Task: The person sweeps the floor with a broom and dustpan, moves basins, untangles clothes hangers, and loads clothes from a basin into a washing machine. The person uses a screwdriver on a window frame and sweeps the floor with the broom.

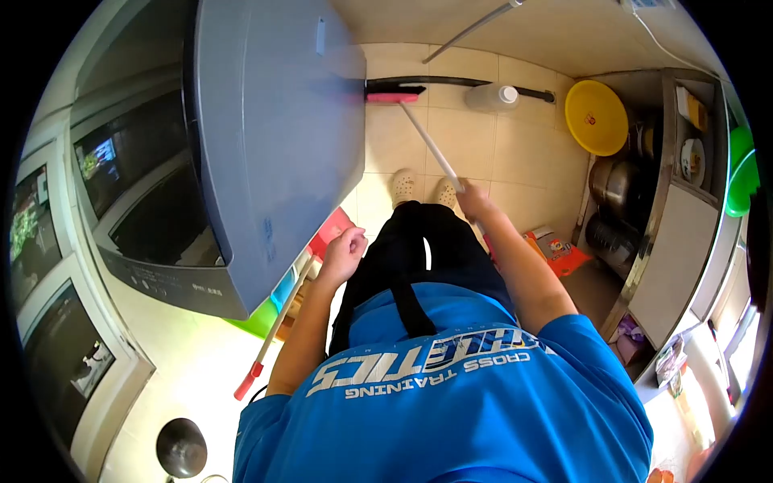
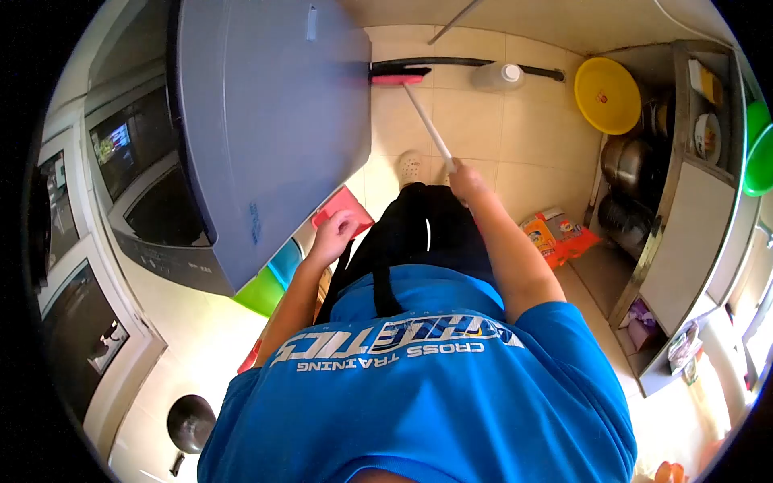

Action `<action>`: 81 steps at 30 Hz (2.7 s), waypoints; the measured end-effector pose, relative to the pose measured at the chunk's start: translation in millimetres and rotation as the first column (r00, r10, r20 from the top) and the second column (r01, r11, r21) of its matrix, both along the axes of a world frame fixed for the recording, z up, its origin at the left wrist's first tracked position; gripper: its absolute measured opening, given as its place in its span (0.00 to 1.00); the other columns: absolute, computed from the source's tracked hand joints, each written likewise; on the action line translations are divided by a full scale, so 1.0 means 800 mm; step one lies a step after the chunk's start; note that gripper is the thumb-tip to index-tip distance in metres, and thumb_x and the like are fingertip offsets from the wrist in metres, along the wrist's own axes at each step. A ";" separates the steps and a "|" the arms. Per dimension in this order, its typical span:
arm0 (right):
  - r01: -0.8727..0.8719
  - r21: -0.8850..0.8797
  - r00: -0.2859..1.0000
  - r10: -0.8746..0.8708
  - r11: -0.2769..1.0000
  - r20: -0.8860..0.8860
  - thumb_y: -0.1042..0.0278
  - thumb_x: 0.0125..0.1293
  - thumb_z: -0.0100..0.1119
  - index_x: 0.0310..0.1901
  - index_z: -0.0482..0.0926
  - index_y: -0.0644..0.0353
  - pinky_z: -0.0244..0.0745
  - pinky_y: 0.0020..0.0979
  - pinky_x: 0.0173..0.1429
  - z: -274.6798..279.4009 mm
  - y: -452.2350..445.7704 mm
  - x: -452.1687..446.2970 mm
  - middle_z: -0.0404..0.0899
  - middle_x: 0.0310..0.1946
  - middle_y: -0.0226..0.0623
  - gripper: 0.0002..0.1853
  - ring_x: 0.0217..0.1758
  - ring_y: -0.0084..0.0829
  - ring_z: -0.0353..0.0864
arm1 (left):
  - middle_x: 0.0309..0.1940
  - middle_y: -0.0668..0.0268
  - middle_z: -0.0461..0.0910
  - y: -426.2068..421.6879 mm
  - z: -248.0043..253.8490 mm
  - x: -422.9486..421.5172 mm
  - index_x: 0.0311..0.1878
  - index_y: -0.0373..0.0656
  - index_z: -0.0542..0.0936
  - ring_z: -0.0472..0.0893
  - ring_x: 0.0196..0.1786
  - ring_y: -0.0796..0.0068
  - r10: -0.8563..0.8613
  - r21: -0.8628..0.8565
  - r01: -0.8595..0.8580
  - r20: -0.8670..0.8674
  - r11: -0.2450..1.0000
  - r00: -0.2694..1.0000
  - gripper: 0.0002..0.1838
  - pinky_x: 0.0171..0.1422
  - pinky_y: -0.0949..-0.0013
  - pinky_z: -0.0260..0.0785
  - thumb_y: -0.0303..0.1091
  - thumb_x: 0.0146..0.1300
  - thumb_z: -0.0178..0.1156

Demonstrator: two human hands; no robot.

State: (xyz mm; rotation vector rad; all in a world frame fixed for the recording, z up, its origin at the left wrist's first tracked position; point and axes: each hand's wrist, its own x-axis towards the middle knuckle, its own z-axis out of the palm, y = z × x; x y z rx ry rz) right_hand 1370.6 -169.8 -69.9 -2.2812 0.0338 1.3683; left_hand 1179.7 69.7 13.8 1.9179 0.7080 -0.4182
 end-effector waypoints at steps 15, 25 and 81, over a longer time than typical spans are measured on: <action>-0.185 -0.010 0.975 0.182 0.983 -0.126 0.65 0.60 0.46 0.60 0.62 0.47 0.68 0.31 0.18 0.060 -0.125 -0.004 0.71 0.18 0.40 0.24 0.13 0.29 0.69 | 0.30 0.61 0.79 -0.047 0.007 -0.208 0.47 0.36 0.72 0.80 0.32 0.73 0.494 -0.022 -0.564 -0.455 0.826 0.741 0.16 0.34 0.74 0.69 0.35 0.58 0.53; -0.522 -0.033 0.814 0.510 0.852 0.279 0.65 0.60 0.43 0.57 0.64 0.52 0.73 0.42 0.25 -0.048 -0.140 -0.103 0.76 0.32 0.53 0.22 0.23 0.45 0.77 | 0.44 0.59 0.70 -0.011 -0.009 -0.336 0.52 0.39 0.67 0.72 0.46 0.62 0.836 -0.033 -0.989 -0.532 0.142 0.138 0.25 0.45 0.56 0.67 0.40 0.53 0.61; 0.872 -0.082 0.419 -0.823 0.482 -0.383 0.69 0.61 0.45 0.52 0.68 0.59 0.65 0.33 0.14 0.132 -0.277 -0.277 0.71 0.16 0.40 0.16 0.12 0.31 0.71 | 0.36 0.58 0.78 -0.037 0.137 0.003 0.36 0.34 0.75 0.77 0.26 0.76 -0.082 0.126 0.056 0.214 0.990 0.974 0.08 0.31 0.75 0.72 0.29 0.59 0.55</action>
